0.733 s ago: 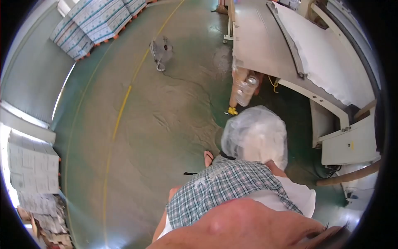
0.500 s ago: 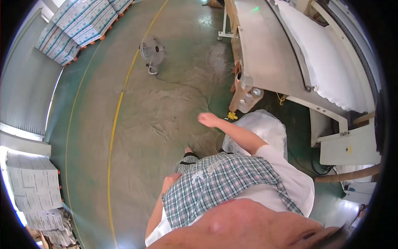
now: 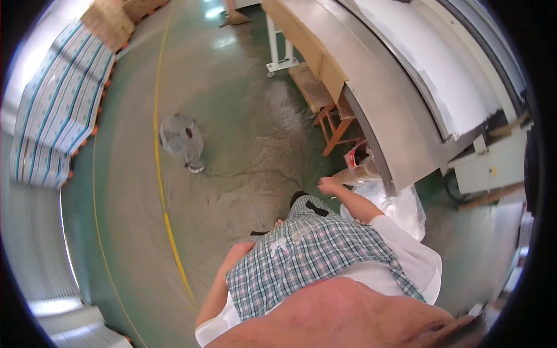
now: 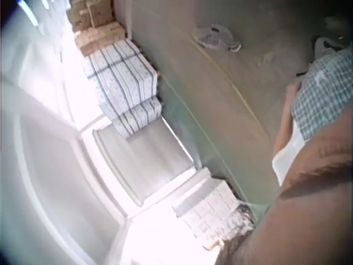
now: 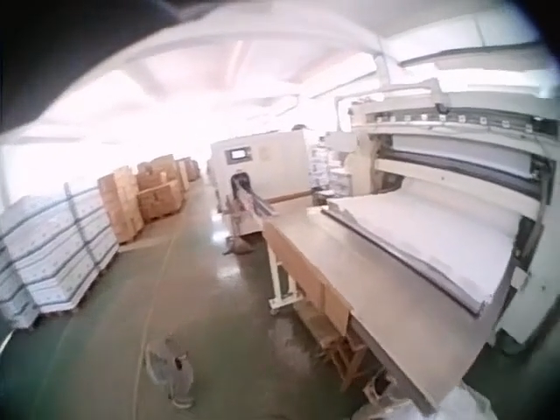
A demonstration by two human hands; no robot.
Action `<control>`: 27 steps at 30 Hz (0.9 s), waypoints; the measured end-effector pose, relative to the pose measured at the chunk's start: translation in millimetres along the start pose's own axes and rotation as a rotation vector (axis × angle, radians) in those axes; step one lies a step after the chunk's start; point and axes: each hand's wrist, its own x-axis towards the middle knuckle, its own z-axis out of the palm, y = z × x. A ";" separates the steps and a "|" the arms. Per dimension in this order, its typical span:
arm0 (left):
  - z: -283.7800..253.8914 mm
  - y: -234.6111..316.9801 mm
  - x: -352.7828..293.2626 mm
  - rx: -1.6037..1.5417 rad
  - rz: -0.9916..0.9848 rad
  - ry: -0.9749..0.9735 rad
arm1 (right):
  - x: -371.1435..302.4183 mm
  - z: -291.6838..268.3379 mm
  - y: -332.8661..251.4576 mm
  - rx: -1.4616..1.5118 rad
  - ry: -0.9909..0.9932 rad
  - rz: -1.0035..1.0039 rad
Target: Operating a machine to process and align large sheets of white paper in a mill.
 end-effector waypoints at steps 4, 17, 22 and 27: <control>-83.1 -6.6 120.7 0.087 0.162 -0.297 | 6.8 54.8 130.3 0.007 0.098 0.351; -275.5 30.9 407.9 -0.275 0.198 -0.263 | 308.7 -214.9 -23.5 0.460 0.289 0.014; -354.1 67.7 553.9 -0.305 0.291 -0.323 | 330.0 -423.7 -107.4 0.559 0.713 -0.280; -438.6 111.6 705.5 -0.153 0.535 -0.198 | 316.0 -517.5 -49.5 0.617 1.208 0.216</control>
